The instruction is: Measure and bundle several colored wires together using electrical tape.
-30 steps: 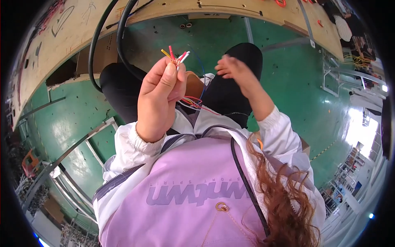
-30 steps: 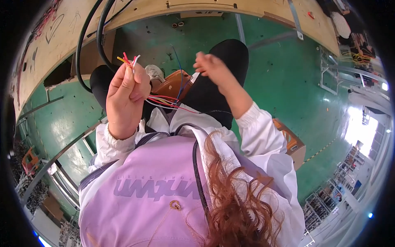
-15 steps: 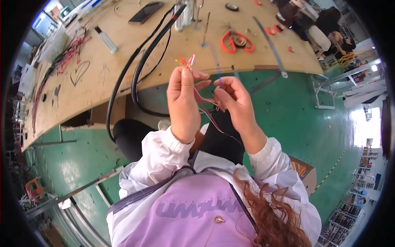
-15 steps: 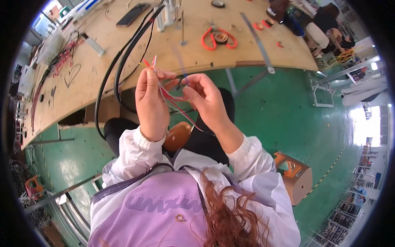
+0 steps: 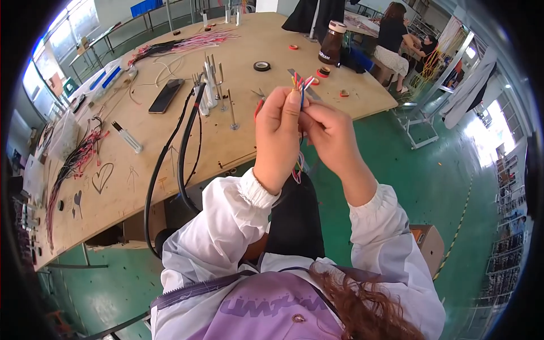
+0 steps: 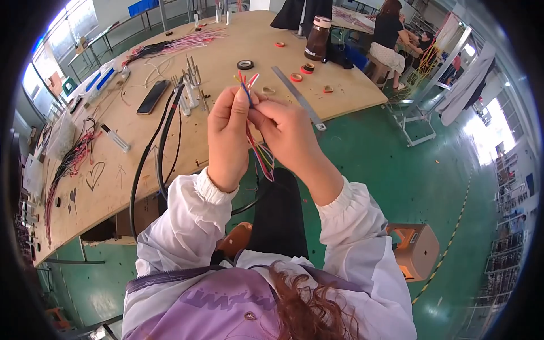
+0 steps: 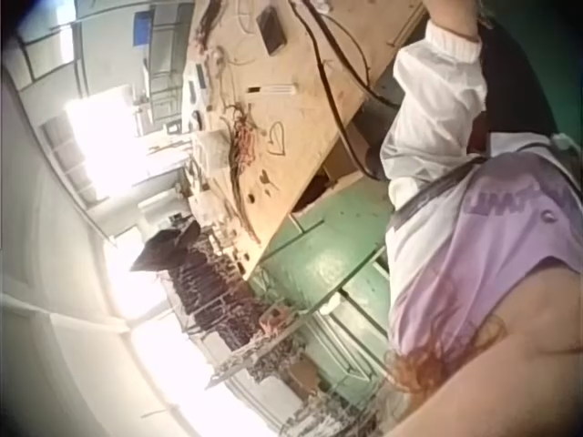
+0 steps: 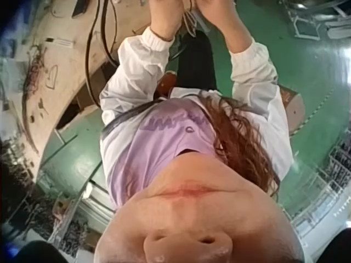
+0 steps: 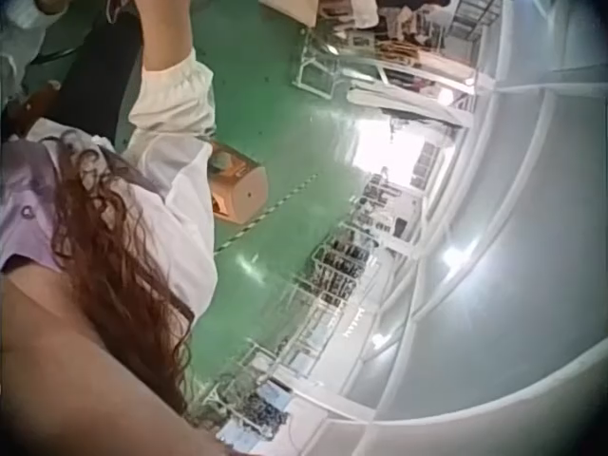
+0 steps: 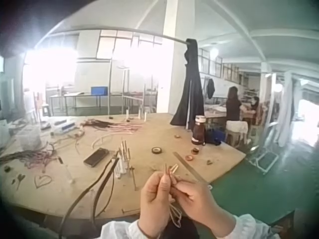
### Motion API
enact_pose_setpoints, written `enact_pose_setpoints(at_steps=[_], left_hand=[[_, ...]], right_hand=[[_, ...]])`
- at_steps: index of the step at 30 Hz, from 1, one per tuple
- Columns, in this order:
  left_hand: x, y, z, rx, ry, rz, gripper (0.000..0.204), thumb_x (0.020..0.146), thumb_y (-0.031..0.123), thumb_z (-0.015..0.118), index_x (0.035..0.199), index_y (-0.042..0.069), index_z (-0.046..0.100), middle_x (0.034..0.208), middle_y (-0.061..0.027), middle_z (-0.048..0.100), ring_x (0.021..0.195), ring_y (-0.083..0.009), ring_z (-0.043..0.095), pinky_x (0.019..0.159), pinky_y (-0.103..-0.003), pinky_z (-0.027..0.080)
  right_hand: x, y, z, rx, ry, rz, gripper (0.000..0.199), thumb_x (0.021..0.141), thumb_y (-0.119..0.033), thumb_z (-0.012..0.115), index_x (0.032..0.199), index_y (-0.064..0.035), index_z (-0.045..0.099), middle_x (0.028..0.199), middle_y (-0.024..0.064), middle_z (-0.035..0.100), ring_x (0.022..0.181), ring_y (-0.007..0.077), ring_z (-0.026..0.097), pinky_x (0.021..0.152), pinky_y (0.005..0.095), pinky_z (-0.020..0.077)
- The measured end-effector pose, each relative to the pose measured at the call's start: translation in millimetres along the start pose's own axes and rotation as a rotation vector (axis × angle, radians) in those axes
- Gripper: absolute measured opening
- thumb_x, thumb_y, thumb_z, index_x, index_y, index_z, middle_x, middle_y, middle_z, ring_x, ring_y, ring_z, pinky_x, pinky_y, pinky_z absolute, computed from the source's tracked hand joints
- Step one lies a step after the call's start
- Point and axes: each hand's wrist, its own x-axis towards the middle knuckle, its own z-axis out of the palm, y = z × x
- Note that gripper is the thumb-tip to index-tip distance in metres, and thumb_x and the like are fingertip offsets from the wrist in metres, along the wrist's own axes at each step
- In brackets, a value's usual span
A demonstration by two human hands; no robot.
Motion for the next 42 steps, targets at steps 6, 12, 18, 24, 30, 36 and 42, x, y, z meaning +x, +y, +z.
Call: enact_pose_setpoints(at_steps=[6,12,18,24,30,36,42], left_hand=[[13,27,-2,-0.070,-0.214,-0.221,0.020,0.093,0.022,0.046,0.088,0.004,0.054,0.067,-0.0036,0.055,0.044,-0.0108,0.049,0.042,-0.020,0.040],[21,42,3,-0.110,-0.230,-0.252,0.019,0.091,0.020,0.049,0.091,0.003,0.058,0.071,-0.0023,0.057,0.049,-0.0112,0.055,0.044,-0.020,0.040],[38,30,-13,-0.198,-0.389,-0.299,0.025,0.091,0.021,0.046,0.098,0.001,0.058,0.082,-0.0040,0.060,0.069,-0.0114,0.057,0.056,-0.024,0.042],[9,-7,-8,-0.356,-0.301,-0.264,0.037,0.096,0.033,0.035,0.101,0.002,0.055,0.083,-0.0036,0.060,0.077,-0.0106,0.054,0.071,-0.024,0.043],[-18,-16,-34,-0.388,-0.518,-0.549,0.033,0.097,0.031,0.034,0.088,0.003,0.050,0.055,0.0062,0.026,0.046,-0.0057,0.025,0.043,-0.021,0.027],[-49,7,-92,-0.114,-0.643,-0.910,0.034,0.096,0.029,0.036,0.091,0.001,0.053,0.056,0.0076,0.025,0.046,-0.0036,0.019,0.041,-0.021,0.016],[-116,29,-130,0.553,-1.083,-0.498,0.013,0.087,0.010,0.045,0.087,0.001,0.054,0.069,-0.0109,0.058,0.061,-0.0247,0.057,0.054,-0.033,0.045]], right_hand=[[13,-2,-17,0.592,-0.218,0.317,0.022,0.090,-0.020,0.053,0.090,0.0005,0.061,0.067,0.0007,0.056,0.049,0.0051,0.050,0.045,0.0185,0.0417],[18,-8,-21,0.815,-0.252,0.355,0.020,0.089,-0.018,0.054,0.089,0.0009,0.060,0.066,0.0009,0.056,0.049,0.0036,0.048,0.044,0.0166,0.0386],[32,4,-19,0.655,-0.187,0.263,0.018,0.087,-0.017,0.056,0.093,-0.0010,0.062,0.071,-0.0007,0.058,0.062,0.0046,0.051,0.056,0.0191,0.0401],[44,-16,-27,0.066,0.050,-0.387,0.017,0.089,-0.015,0.050,0.094,-0.0007,0.058,0.076,0.0109,0.058,0.077,0.0224,0.058,0.069,0.0330,0.0449],[38,2,-22,0.941,-0.033,0.288,0.020,0.092,-0.017,0.047,0.095,-0.0006,0.057,0.089,0.0065,0.060,0.074,0.0180,0.060,0.069,0.0291,0.0500],[-16,68,-7,1.230,-0.060,0.513,0.020,0.092,-0.017,0.048,0.097,0.0006,0.055,0.102,0.0114,0.057,0.078,0.0133,0.053,0.076,0.0311,0.0488],[-110,40,9,1.490,-0.016,0.758,0.021,0.093,-0.018,0.045,0.091,0.0002,0.056,0.097,0.0094,0.055,0.063,0.0111,0.049,0.068,0.0296,0.0497]])
